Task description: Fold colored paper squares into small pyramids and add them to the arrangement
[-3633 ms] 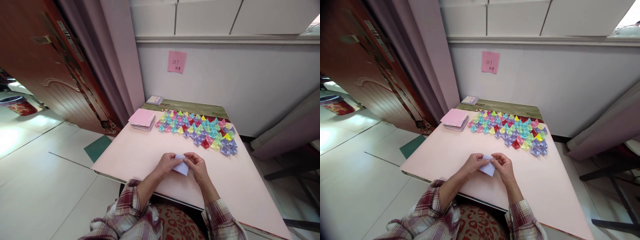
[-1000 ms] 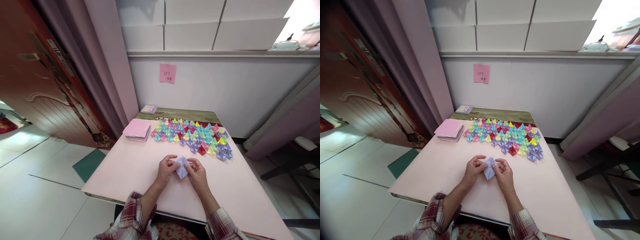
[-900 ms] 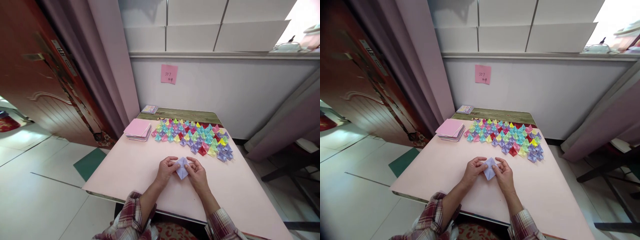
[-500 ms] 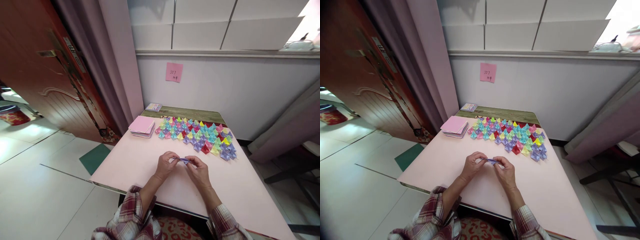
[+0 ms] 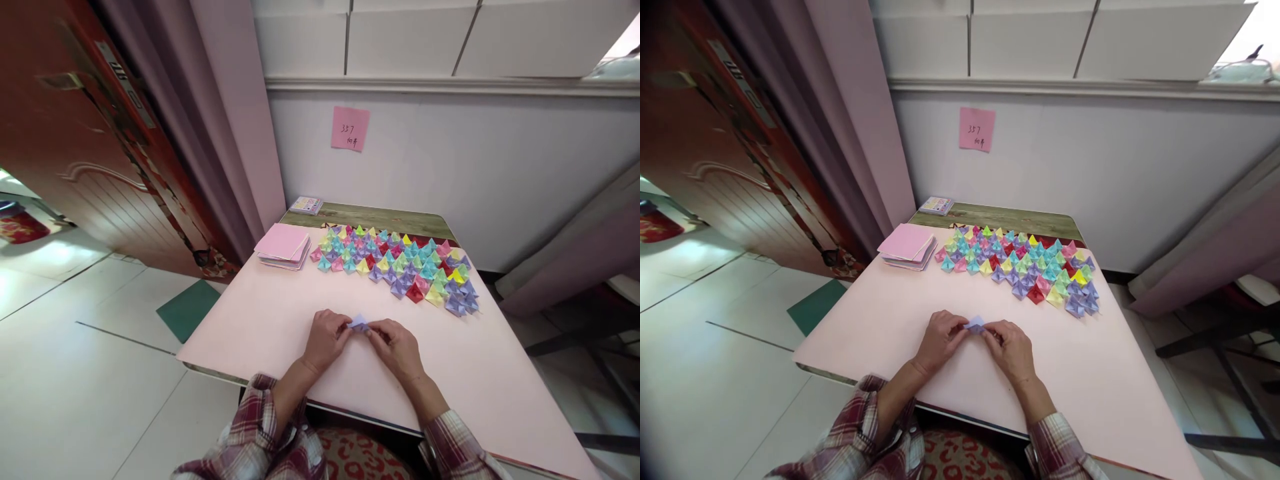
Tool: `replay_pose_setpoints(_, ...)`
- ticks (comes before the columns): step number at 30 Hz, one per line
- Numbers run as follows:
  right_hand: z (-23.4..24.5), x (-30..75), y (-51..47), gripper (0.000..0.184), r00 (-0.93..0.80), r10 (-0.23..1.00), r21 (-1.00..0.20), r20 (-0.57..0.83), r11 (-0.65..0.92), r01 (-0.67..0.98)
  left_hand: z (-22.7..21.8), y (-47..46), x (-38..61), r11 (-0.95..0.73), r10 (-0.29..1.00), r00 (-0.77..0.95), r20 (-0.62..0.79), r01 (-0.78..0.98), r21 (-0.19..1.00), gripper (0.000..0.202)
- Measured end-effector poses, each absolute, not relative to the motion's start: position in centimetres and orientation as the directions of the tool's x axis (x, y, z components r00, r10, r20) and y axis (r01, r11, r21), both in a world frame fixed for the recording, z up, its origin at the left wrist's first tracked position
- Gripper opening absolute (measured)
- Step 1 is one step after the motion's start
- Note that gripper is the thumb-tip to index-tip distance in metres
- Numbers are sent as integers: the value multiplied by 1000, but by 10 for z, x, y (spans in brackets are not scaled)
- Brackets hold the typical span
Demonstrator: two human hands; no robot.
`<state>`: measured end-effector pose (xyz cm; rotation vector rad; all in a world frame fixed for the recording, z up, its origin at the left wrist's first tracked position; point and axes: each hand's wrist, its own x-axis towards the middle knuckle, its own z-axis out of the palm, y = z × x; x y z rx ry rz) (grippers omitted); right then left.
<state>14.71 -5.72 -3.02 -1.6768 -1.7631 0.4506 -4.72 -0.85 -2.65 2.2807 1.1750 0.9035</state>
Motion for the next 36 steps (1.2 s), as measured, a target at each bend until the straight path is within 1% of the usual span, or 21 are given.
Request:
replay_pose_setpoints(2, -25, 145, -53, 16, 118, 987, -673, 106, -16, 739, -26, -8, -45, -463, 883, 365, 294, 583, 667, 12)
replay_pose_setpoints(4, -20, 142, -48, 14, 182, 983, -654, 20, -125, 746, -25, -7, -42, -410, 909, 332, 250, 615, 674, 11)
replay_pose_setpoints(6, -17, 140, -44, 12, 218, 976, -627, -26, -186, 757, -24, -5, -38, -384, 920, 325, 217, 647, 659, 10)
replay_pose_setpoints(8, -14, 138, -40, 13, 233, 971, -607, -46, -213, 766, -22, -4, -36, -376, 923, 330, 197, 672, 638, 10)
replay_pose_setpoints(11, -9, 138, -30, 25, 192, 980, -557, -56, -191, 808, -18, -3, -34, -395, 915, 355, 193, 688, 608, 8)
replay_pose_setpoints(15, 3, 137, -9, 31, 23, 993, -442, -120, -74, 894, -16, -5, -37, -436, 895, 396, 206, 679, 590, 9)
replay_pose_setpoints(17, 9, 135, 3, 30, -27, 985, -411, -168, -46, 911, -16, -6, -40, -455, 884, 420, 206, 667, 590, 10)
replay_pose_setpoints(22, 21, 129, 24, 25, -79, 954, -337, -289, -24, 941, -12, -6, -50, -484, 854, 490, 174, 627, 611, 12)
replay_pose_setpoints(25, 25, 126, 27, 21, -101, 941, -312, -324, -6, 950, -7, -4, -55, -480, 840, 526, 136, 603, 637, 12)
replay_pose_setpoints(28, 27, 123, 25, 16, -120, 942, -313, -314, 17, 950, -1, -3, -60, -459, 835, 540, 105, 580, 673, 13)
replay_pose_setpoints(31, 25, 122, 22, 17, -118, 947, -336, -299, 11, 942, 3, -1, -63, -431, 837, 541, 80, 564, 704, 12)
replay_pose_setpoints(34, 22, 123, 20, 24, -103, 951, -397, -290, -22, 918, 7, 1, -66, -404, 840, 540, 55, 555, 727, 11)
replay_pose_setpoints(36, 20, 125, 19, 29, -95, 955, -467, -281, -49, 883, 10, 3, -68, -359, 853, 522, 21, 556, 750, 10)
